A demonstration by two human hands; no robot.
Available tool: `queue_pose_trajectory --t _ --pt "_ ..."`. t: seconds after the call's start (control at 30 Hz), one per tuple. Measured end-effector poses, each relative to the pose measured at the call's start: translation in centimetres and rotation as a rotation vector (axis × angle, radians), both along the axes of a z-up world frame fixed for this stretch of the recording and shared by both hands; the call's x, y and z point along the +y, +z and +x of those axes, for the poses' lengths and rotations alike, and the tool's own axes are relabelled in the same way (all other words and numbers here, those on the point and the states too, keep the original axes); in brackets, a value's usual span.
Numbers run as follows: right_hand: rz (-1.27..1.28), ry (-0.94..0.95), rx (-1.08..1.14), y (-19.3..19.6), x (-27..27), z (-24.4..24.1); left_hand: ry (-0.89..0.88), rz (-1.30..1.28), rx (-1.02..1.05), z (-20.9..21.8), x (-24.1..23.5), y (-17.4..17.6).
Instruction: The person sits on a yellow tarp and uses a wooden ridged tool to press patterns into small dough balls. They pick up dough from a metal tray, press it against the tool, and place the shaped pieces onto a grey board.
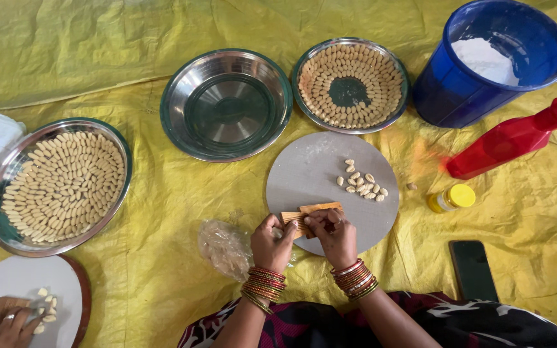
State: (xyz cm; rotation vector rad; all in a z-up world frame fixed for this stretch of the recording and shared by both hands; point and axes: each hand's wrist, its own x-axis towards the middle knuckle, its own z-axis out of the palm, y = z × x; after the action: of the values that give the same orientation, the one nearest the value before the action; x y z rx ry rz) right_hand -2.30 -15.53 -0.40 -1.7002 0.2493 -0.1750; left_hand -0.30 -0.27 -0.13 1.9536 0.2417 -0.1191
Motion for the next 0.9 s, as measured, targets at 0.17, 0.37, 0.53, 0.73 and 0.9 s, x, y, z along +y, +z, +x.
queue_pose_trajectory --t 0.17,0.37,0.53,0.73,0.9 --pt "0.072 -0.001 0.02 -0.3 0.1 0.2 0.001 0.019 -0.081 -0.1 0.1 -0.1" --pt "-0.02 -0.023 0.025 -0.9 -0.3 0.1 0.013 0.02 -0.016 -0.3 0.2 0.0" --pt "-0.039 -0.035 0.039 -1.7 -1.0 0.4 0.02 0.062 -0.095 -0.2 0.3 0.1" --pt "-0.127 -0.063 0.028 -2.9 -1.6 0.5 0.017 0.004 -0.022 -0.1 0.4 -0.1" --pt "-0.157 -0.073 0.04 -3.7 -2.2 0.6 0.008 0.049 -0.017 0.1 0.5 -0.2"
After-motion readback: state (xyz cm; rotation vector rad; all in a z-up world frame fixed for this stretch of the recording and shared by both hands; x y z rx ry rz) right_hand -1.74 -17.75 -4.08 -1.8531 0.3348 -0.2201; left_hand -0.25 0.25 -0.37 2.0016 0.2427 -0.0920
